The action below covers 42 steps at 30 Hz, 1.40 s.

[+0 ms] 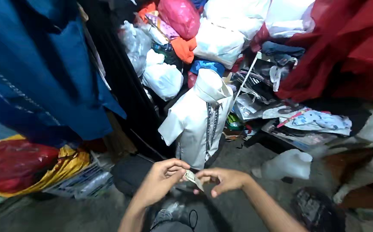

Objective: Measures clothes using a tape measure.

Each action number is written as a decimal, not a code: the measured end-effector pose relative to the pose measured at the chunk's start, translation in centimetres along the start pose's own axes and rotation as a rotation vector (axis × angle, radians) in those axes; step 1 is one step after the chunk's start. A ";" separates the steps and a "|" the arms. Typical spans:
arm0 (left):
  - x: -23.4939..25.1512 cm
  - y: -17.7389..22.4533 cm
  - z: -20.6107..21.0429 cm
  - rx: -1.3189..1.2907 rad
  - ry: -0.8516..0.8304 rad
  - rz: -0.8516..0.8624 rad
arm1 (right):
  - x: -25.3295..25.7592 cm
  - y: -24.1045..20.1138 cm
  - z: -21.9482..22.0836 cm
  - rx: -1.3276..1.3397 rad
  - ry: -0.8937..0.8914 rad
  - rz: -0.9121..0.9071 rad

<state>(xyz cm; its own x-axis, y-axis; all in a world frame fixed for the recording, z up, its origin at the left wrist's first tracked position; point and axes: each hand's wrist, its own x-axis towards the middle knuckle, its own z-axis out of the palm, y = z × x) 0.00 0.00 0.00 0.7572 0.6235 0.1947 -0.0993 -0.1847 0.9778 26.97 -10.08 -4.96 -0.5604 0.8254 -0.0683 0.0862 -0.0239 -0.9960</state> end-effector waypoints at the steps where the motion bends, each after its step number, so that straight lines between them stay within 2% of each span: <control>1: 0.7 -1.3 0.5 -0.005 0.015 -0.057 | 0.1 1.3 -0.1 0.130 -0.015 -0.029; 4: 1.9 -4.0 0.1 -0.029 0.017 -0.169 | -0.9 2.7 -2.5 0.271 0.153 0.003; 6: 3.3 -5.8 0.4 -0.064 -0.027 -0.248 | -1.4 2.4 -4.8 0.159 0.326 0.079; 8: 5.5 -8.2 1.4 -0.114 0.004 -0.324 | -1.4 1.9 -7.4 -0.038 0.390 0.142; 11: 10.0 -11.9 2.9 -0.142 0.170 -0.382 | -0.7 2.1 -12.7 -0.356 0.340 0.261; 15: 15.3 -15.8 4.6 -0.037 0.400 -0.385 | -0.1 4.8 -20.1 -0.375 0.289 0.412; 19: 19.1 -18.7 6.2 0.021 0.696 -0.370 | 0.3 7.0 -26.9 -0.392 0.296 0.410; 22: 21.1 -20.2 7.6 0.136 0.891 -0.345 | 1.4 7.5 -30.4 -0.642 0.270 0.385; 27: 23.1 -20.9 8.7 0.336 1.125 -0.315 | 2.2 6.6 -33.5 -1.019 0.286 0.515; 29: 23.4 -21.0 8.5 0.344 1.178 -0.331 | 1.6 6.7 -34.7 -1.082 0.331 0.501; 32: 23.2 -21.3 8.4 0.345 1.177 -0.338 | 0.8 7.4 -36.1 -0.932 0.384 0.389; 34: 23.2 -21.0 8.6 0.342 1.190 -0.367 | 0.4 7.8 -36.7 -0.652 0.286 0.291; 36: 23.2 -20.9 8.6 0.333 1.220 -0.375 | 0.1 7.8 -36.7 -0.389 0.192 0.273; 38: 23.1 -20.9 8.3 0.317 1.227 -0.363 | 0.0 8.0 -36.8 -0.256 0.145 0.273; 40: 23.1 -20.6 8.2 0.292 1.206 -0.357 | 0.1 7.9 -37.2 -0.334 0.081 0.278; 42: 23.1 -20.0 8.4 0.274 1.171 -0.347 | 0.5 7.1 -37.1 -0.655 -0.054 0.328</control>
<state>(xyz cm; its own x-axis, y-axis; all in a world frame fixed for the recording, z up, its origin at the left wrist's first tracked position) 24.90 11.69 -15.73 -0.3255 0.9453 0.0201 0.2346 0.0601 0.9702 57.90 11.09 -9.92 -0.4601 0.8041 -0.3764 0.7212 0.0913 -0.6867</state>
